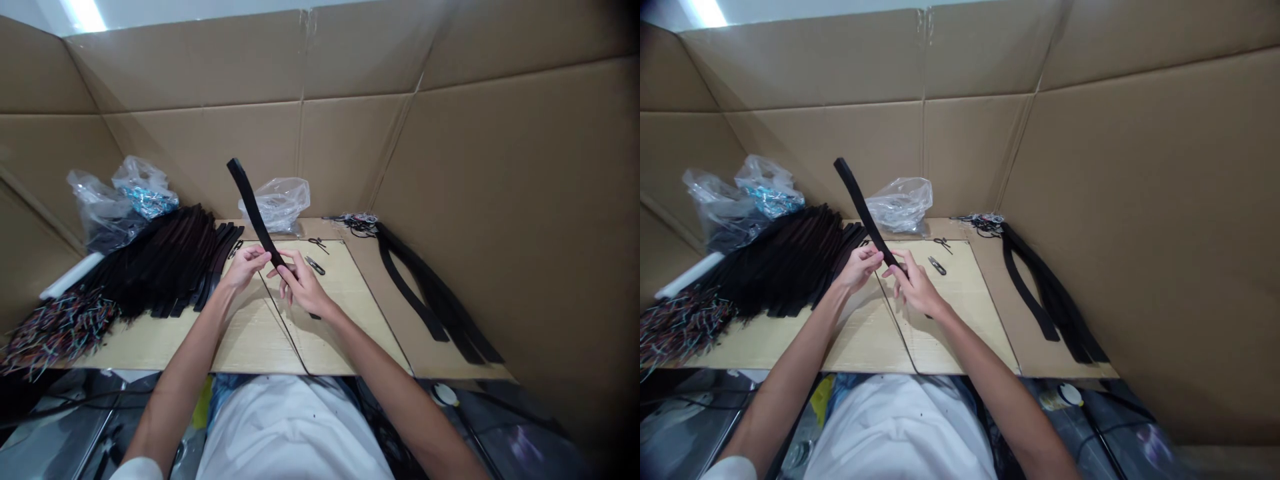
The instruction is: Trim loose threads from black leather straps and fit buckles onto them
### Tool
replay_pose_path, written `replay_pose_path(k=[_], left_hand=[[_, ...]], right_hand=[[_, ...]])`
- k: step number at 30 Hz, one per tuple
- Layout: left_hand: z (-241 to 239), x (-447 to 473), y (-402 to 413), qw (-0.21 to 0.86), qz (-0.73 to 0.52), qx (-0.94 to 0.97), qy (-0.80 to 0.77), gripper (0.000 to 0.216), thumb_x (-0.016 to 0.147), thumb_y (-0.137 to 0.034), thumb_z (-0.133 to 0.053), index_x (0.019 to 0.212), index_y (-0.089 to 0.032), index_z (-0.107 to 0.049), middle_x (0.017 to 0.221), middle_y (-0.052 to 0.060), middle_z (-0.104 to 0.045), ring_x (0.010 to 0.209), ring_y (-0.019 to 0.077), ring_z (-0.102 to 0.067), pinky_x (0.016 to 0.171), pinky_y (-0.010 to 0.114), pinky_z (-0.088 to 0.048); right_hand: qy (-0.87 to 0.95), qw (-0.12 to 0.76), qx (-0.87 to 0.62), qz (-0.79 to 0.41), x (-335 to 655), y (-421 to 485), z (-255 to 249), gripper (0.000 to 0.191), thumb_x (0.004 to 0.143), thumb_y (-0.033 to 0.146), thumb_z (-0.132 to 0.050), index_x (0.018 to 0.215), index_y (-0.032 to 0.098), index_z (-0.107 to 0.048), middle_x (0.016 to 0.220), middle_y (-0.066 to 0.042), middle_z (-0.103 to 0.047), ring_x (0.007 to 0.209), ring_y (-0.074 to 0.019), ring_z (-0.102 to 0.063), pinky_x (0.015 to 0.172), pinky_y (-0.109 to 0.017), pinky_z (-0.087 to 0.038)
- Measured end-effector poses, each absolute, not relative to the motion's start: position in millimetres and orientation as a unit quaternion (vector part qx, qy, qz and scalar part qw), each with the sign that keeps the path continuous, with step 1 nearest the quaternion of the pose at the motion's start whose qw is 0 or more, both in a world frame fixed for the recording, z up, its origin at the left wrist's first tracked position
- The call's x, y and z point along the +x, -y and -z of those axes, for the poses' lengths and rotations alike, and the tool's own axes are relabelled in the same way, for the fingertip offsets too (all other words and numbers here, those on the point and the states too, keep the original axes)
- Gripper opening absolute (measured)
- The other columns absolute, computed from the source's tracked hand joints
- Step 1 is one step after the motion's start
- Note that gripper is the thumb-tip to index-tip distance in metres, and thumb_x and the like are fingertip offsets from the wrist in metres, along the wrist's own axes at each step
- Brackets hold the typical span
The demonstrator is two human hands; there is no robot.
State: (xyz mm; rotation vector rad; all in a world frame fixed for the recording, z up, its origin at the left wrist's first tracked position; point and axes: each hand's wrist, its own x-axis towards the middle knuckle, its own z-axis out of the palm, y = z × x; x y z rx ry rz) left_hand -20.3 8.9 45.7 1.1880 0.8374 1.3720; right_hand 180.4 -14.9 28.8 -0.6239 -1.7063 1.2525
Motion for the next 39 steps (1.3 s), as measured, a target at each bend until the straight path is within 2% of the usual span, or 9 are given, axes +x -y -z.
replay_pose_path(k=[5,10,13,16,19,24,30,34,39], left_hand=[[-44,-23,-9,0.575,-0.532,0.524,-0.334,0.058,0.061,-0.052,-0.105,0.097,-0.013,-0.080,0.076,0.003,-0.069,0.058,0.0066,-0.042,0.056,0.024,-0.023],[-41,-22,-9,0.599,-0.508,0.532,-0.316,0.067,0.065,-0.050,-0.104,0.117,-0.016,-0.081,0.092,0.008,-0.077,0.064,0.0097,-0.051,0.060,0.025,-0.028],[-40,-21,-10,0.583,-0.520,0.529,-0.331,0.067,0.059,-0.051,-0.106,0.110,-0.015,-0.082,0.088,0.007,-0.076,0.067,0.0109,-0.054,0.063,0.025,-0.031],[-39,-18,-13,0.531,-0.575,0.503,-0.368,0.064,0.048,-0.054,-0.109,0.087,-0.013,-0.079,0.074,0.002,-0.068,0.063,0.0093,-0.048,0.061,0.025,-0.030],[-40,-14,-13,0.470,-0.612,0.489,-0.407,0.061,0.051,-0.058,-0.107,0.077,-0.013,-0.075,0.067,0.000,-0.061,0.060,0.0081,-0.041,0.058,0.027,-0.026],[-43,-11,-10,0.494,-0.590,0.515,-0.378,0.058,0.066,-0.062,-0.100,0.091,-0.013,-0.079,0.072,-0.001,-0.061,0.059,0.0064,-0.035,0.056,0.026,-0.021],[-42,-16,-11,0.553,-0.539,0.540,-0.334,0.065,0.070,-0.059,-0.099,0.114,-0.015,-0.082,0.081,0.001,-0.069,0.060,0.0069,-0.041,0.060,0.025,-0.027],[-39,-18,-14,0.509,-0.580,0.542,-0.334,0.061,0.060,-0.057,-0.104,0.098,-0.015,-0.084,0.089,0.006,-0.078,0.076,0.0145,-0.062,0.073,0.028,-0.044],[-36,-18,-16,0.481,-0.621,0.512,-0.348,0.058,0.053,-0.055,-0.106,0.088,-0.016,-0.079,0.085,0.005,-0.078,0.074,0.0143,-0.064,0.074,0.027,-0.047]], right_hand=[[0.635,0.386,-0.208,-0.636,184,12,-30,0.055,0.102,0.070,-0.062,0.132,0.031,-0.037,0.093,-0.001,-0.081,0.050,-0.0190,-0.073,0.037,-0.024,-0.051],[0.621,0.327,-0.187,-0.688,190,11,-35,0.051,0.104,0.074,-0.053,0.124,0.030,-0.035,0.075,0.004,-0.077,0.034,-0.0153,-0.059,0.032,-0.020,-0.039],[0.636,0.320,-0.195,-0.675,189,9,-34,0.050,0.105,0.074,-0.049,0.124,0.030,-0.035,0.072,0.005,-0.075,0.032,-0.0136,-0.052,0.031,-0.019,-0.036],[0.647,0.385,-0.236,-0.614,188,7,-32,0.048,0.104,0.068,-0.060,0.125,0.030,-0.039,0.086,0.004,-0.076,0.038,-0.0109,-0.054,0.035,-0.020,-0.038],[0.686,0.432,-0.264,-0.523,191,6,-33,0.042,0.105,0.055,-0.066,0.133,0.028,-0.050,0.096,0.001,-0.074,0.046,-0.0084,-0.054,0.041,-0.020,-0.041],[0.678,0.473,-0.280,-0.488,191,6,-35,0.047,0.111,0.050,-0.056,0.152,0.029,-0.053,0.091,0.001,-0.073,0.043,-0.0087,-0.054,0.038,-0.021,-0.040],[0.611,0.481,-0.215,-0.591,185,8,-34,0.056,0.105,0.056,-0.063,0.151,0.024,-0.055,0.082,0.004,-0.070,0.035,-0.0087,-0.051,0.030,-0.020,-0.033],[0.587,0.437,-0.188,-0.655,182,9,-33,0.057,0.104,0.059,-0.063,0.148,0.025,-0.051,0.084,0.002,-0.073,0.034,-0.0084,-0.048,0.030,-0.020,-0.030],[0.625,0.460,-0.251,-0.578,180,7,-30,0.054,0.100,0.060,-0.070,0.135,0.025,-0.049,0.089,0.002,-0.072,0.046,-0.0088,-0.051,0.042,-0.021,-0.039]])
